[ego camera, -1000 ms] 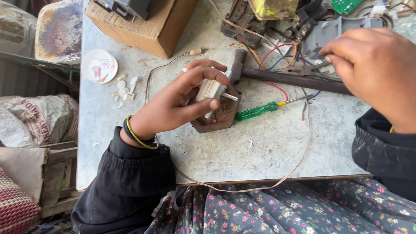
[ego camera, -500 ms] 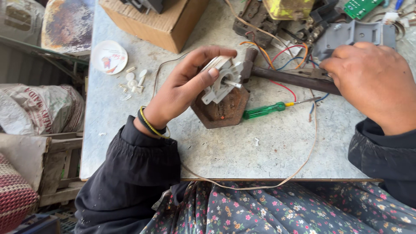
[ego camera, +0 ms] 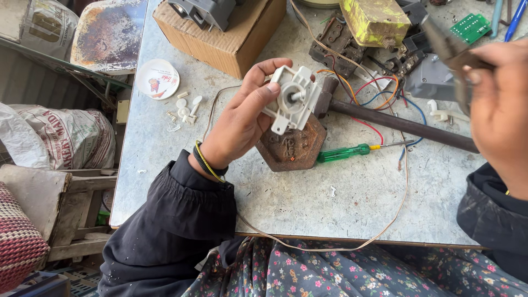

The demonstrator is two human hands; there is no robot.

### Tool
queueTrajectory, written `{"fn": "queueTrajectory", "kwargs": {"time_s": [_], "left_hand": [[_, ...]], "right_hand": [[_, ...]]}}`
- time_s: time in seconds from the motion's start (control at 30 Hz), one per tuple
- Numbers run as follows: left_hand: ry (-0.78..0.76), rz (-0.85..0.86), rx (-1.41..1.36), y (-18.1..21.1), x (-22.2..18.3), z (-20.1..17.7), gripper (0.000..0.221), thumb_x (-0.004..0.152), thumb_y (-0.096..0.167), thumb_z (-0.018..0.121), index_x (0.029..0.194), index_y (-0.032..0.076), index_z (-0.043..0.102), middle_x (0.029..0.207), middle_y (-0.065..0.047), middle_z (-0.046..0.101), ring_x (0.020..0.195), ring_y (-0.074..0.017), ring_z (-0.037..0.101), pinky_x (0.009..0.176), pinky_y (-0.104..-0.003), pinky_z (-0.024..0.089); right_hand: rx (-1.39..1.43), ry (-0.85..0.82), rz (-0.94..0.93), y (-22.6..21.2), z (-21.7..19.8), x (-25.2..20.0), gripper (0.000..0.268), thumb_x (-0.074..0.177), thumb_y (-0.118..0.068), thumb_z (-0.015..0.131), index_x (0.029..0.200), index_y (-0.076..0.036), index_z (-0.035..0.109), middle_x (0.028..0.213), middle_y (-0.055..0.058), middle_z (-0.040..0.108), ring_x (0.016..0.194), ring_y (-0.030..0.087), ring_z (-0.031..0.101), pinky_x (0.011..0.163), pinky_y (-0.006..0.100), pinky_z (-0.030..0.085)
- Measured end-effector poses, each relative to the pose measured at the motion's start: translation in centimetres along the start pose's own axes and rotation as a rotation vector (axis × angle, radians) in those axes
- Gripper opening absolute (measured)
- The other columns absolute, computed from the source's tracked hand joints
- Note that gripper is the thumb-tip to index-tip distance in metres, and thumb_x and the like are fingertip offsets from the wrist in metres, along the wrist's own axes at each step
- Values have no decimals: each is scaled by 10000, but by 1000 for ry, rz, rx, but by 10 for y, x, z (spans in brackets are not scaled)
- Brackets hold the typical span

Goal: The person uses pliers and a hammer to remove a pin from a white plastic electrical component, then uses a screwdriver to adjust a gray metal box. The person works at a cluttered table with various tools and parts.

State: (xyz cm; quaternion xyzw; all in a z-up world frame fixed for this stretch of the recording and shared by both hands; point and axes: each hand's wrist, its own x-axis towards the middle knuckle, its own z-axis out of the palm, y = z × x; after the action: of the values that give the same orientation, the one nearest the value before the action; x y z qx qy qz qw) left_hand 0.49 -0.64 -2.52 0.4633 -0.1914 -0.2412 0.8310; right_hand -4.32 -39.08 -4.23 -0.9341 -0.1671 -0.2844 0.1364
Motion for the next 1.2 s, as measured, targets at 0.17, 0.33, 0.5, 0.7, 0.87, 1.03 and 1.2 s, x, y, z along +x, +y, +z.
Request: {"fn": "queueTrajectory", "kwargs": {"time_s": [0.17, 0.33, 0.5, 0.7, 0.87, 1.03, 1.2], "left_hand": [[6, 40, -54, -10, 1, 1, 476, 1147, 118, 442, 1593, 38, 295, 1359, -127, 533, 1229, -183, 599, 1091, -372, 517], [56, 6, -61, -5, 2, 1, 549, 1061, 176, 470, 1569, 31, 325, 1485, -160, 523, 1312, -224, 582, 1131, -402, 491], [101, 18, -223, -4, 6, -1, 536, 1075, 280, 461, 1527, -4, 409, 1480, -222, 569, 1337, -290, 588, 1155, -454, 495], [86, 24, -226, -6, 4, 1, 471, 1072, 321, 466, 1449, 40, 445, 1380, -201, 610, 1273, -341, 647, 1059, -474, 520], [104, 16, -162, -9, 2, 4, 421, 1089, 238, 445, 1465, 58, 384, 1428, -188, 558, 1251, -276, 628, 1072, -454, 527], [77, 12, -199, -15, 1, 4, 384, 1073, 140, 445, 1439, 94, 336, 1473, -149, 512, 1219, -227, 619, 1041, -447, 531], [34, 32, -209, -25, 0, 3, 358, 1109, 79, 481, 1438, 100, 341, 1312, -125, 535, 1161, -203, 620, 1032, -446, 529]], "right_hand": [[700, -160, 210, -21, 14, -19, 174, 1158, -72, 479, 1321, -13, 489, 1143, 63, 578, 978, 106, 566, 866, 264, 474], [1209, -526, 378, -61, 49, -17, 295, 1032, -70, 547, 1319, -12, 513, 1080, 53, 618, 1007, 83, 594, 872, 250, 492], [1324, -702, 403, -76, 62, -31, 289, 976, -23, 602, 1256, -24, 530, 1098, 26, 612, 1046, 71, 569, 917, 246, 475], [1349, -768, 524, -78, 57, -38, 355, 875, 85, 628, 1194, -41, 536, 981, 27, 553, 884, 79, 503, 783, 257, 443], [1410, -687, 526, -83, 56, -32, 388, 833, 93, 715, 1152, -35, 533, 1010, 5, 572, 990, 65, 585, 879, 265, 507], [1296, -689, 522, -86, 60, -28, 458, 788, 72, 712, 1178, -67, 516, 1051, -40, 555, 1025, 20, 556, 892, 226, 485], [1186, -692, 495, -88, 63, -28, 403, 804, 27, 775, 1118, -57, 535, 856, -38, 420, 761, 61, 413, 663, 238, 401]]}}
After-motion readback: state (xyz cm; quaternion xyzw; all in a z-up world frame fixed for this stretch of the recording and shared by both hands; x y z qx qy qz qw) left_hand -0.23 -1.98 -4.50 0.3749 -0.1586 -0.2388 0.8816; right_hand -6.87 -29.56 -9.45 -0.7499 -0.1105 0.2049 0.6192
